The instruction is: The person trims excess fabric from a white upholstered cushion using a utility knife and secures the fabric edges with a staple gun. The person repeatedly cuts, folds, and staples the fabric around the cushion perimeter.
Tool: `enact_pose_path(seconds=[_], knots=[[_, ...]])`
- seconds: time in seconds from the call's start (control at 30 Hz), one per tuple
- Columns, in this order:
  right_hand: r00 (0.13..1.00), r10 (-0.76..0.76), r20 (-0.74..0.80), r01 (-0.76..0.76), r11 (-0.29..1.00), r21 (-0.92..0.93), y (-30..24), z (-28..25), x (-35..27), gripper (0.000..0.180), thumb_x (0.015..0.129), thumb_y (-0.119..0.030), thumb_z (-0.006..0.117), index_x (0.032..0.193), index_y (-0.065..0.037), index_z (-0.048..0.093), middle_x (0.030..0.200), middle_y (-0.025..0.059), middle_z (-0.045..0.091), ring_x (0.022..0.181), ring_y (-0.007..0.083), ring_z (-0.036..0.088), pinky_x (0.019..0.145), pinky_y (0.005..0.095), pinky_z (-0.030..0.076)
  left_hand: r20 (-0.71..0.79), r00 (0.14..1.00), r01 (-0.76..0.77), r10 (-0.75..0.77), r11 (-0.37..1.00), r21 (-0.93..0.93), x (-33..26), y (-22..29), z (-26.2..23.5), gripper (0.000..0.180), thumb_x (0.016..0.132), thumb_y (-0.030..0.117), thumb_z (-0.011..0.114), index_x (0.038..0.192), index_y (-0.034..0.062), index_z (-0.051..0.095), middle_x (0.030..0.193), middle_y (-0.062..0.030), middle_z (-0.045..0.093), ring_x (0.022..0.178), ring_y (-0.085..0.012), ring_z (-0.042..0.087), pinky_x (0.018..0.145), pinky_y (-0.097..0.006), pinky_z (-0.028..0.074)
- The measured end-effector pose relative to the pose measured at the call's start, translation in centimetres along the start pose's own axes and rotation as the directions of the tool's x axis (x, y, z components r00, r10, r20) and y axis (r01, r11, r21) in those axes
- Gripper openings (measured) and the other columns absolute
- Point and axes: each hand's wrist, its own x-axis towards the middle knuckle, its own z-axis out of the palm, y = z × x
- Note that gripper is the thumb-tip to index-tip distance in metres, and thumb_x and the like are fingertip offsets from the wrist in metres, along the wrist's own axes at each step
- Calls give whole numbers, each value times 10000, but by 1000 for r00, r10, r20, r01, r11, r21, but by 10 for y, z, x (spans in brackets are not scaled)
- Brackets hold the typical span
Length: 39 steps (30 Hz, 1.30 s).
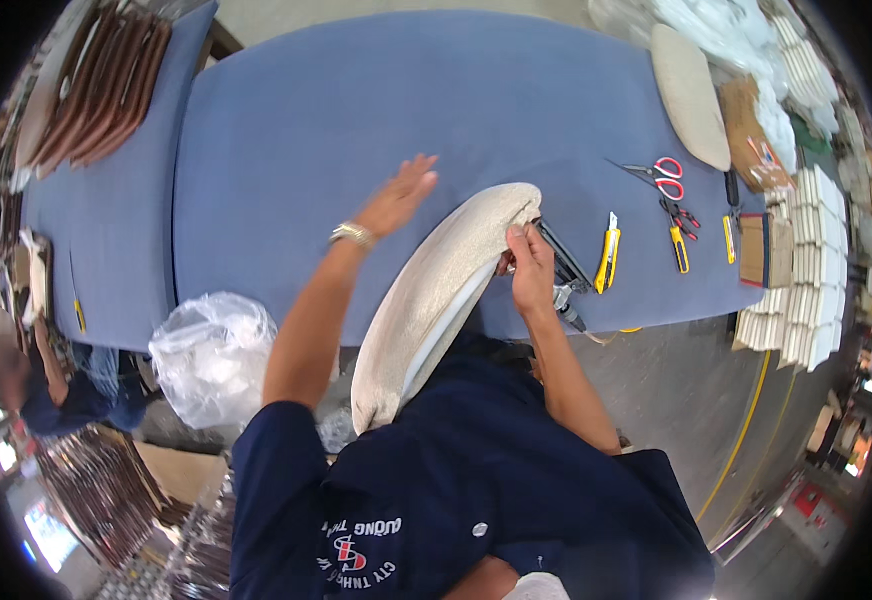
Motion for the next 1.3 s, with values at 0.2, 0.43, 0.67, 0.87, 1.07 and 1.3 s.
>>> enact_pose_path(seconds=[0.2, 0.43, 0.67, 0.87, 1.07, 1.3], knots=[[999, 40, -1, -40, 999, 23, 8, -12, 8, 262, 1093, -273, 536, 951, -71, 621, 798, -6, 615, 649, 78, 553, 612, 254, 464, 230, 973, 40, -14, 993, -108, 66, 7, 85, 710, 1086, 636, 298, 1663, 225, 254, 1721, -162, 201, 1567, -347, 173, 1269, -473, 189], [999, 19, 33, -24, 988, 149, 16, -3, 13, 275, 1115, -263, 507, 973, -52, 611, 803, -12, 592, 701, 86, 549, 654, 261, 468, 362, 932, 180, -19, 891, -417, 39, 20, 71, 722, 1109, 549, 355, 1685, 185, 118, 1593, -181, 376, 946, -247, 694, 867, -344, 593], [992, 74, 102, -105, 934, 342, 29, -10, 20, 291, 1107, -252, 529, 911, -50, 601, 818, 17, 605, 718, 107, 583, 674, 276, 490, 237, 961, -121, 146, 986, -116, 1, 72, 55, 802, 1088, 450, 468, 1641, -24, 132, 1691, -320, 139, 1594, -428, 66, 1288, -469, 117], [964, 86, 250, -178, 911, 373, 27, -32, 22, 304, 1099, -256, 539, 897, -38, 603, 829, 33, 622, 724, 134, 593, 716, 298, 506, 100, 991, -107, 93, 983, 146, -10, 88, 64, 772, 1064, 368, 540, 1589, -87, 205, 1578, -379, 346, 1481, -513, 342, 1248, -490, 273], [995, -65, -78, 2, 780, -625, 52, -98, -16, 308, 929, -138, 724, 1204, -62, 610, 1023, 119, 661, 905, 284, 633, 849, 414, 512, 34, 999, -20, 8, 931, 365, -16, 108, 71, 779, 1036, 386, 575, 1585, -67, 256, 1530, -367, 433, 1430, -482, 443, 1138, -484, 422], [1000, -6, 17, 18, 339, -941, 90, -102, 7, 851, 753, -82, 832, 1506, -109, 435, 1205, 174, 601, 1079, 391, 594, 952, 468, 491, 41, 999, 6, -28, 886, 463, -9, 118, 84, 797, 1012, 373, 590, 1589, -55, 242, 1587, -336, 373, 1418, -542, 420, 1139, -510, 435]])
